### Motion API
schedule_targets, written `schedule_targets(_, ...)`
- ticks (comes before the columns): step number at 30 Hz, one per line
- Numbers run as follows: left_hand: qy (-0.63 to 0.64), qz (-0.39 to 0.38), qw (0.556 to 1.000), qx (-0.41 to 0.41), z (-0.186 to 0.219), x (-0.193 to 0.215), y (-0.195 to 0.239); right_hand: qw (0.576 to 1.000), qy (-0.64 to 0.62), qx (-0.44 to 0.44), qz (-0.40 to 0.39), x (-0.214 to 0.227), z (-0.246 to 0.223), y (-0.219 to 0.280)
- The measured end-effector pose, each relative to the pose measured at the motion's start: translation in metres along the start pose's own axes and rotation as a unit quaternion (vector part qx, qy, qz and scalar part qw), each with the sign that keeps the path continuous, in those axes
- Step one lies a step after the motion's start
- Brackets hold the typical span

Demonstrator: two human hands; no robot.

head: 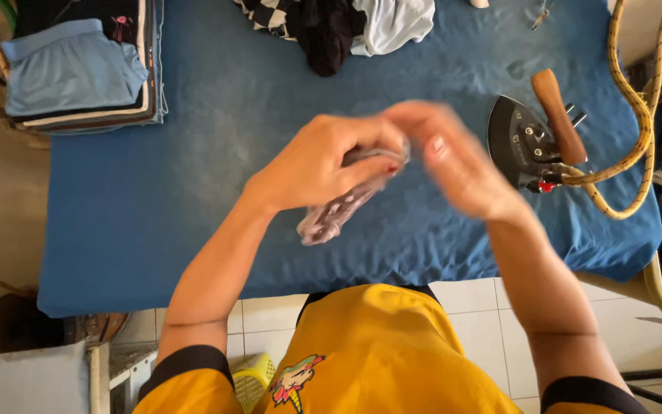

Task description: The person irons several pairs of underwear and undershorts one at a time on an ironing board using a steam iron, folding each garment into a small rectangle after ironing and placing it on a stack.

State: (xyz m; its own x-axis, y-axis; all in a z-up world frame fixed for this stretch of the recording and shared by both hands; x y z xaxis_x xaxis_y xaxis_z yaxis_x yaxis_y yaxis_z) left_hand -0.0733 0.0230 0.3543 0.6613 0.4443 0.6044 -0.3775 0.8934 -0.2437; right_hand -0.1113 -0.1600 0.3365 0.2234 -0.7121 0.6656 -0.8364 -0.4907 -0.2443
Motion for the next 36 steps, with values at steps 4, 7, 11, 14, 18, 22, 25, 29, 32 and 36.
schedule_targets(4,0.145,0.061,0.983,0.097,-0.003,0.014,0.005,0.935,-0.32,-0.124,-0.092,-0.015,0.016,0.006)
schedule_targets(7,0.185,0.045,0.973,0.132,-0.017,0.011,0.02,0.949,-0.253,-0.133,-0.134,0.009,0.029,0.019)
schedule_targets(11,0.13,-0.135,0.973,0.133,-0.064,-0.021,0.051,0.946,-0.296,0.119,-0.054,0.076,0.017,0.045)
schedule_targets(14,-0.083,-0.097,0.983,0.134,-0.101,-0.032,0.07,0.941,-0.327,0.074,0.041,0.13,0.076,0.107)
schedule_targets(18,-0.197,0.018,0.938,0.285,-0.095,-0.006,0.083,0.974,-0.212,0.049,0.061,0.143,0.104,0.143)
schedule_targets(22,0.017,0.09,0.994,0.06,-0.054,0.022,0.082,0.984,-0.157,-0.009,0.078,0.147,0.132,0.158)
schedule_targets(25,0.18,0.065,0.97,-0.152,-0.024,0.038,0.069,0.967,-0.22,-0.052,0.121,0.16,0.168,0.16)
schedule_targets(29,-0.029,0.12,0.983,0.135,-0.055,0.059,0.047,0.967,-0.235,0.009,0.102,0.165,0.206,0.135)
schedule_targets(32,-0.042,0.165,0.974,0.149,-0.109,0.059,0.025,0.968,-0.051,-0.223,0.107,0.141,0.215,0.089)
schedule_targets(36,-0.115,0.173,0.968,0.143,-0.141,0.044,0.016,0.975,-0.107,-0.156,0.113,0.123,0.222,0.068)
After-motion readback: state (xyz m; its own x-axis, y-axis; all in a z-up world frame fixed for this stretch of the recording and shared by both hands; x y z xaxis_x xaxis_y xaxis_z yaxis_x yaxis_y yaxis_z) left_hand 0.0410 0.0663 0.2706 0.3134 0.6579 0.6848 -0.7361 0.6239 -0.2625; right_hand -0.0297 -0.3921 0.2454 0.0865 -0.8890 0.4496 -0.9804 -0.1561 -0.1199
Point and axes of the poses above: each hand's wrist, its own y-axis away from the middle knuckle, its own x-axis out of the back of the hand, z = x × y, the point moved 5 cm from there along -y, towards the middle knuckle, and after that the axes turned 10 degrees about -z, right-handed, at the moved point
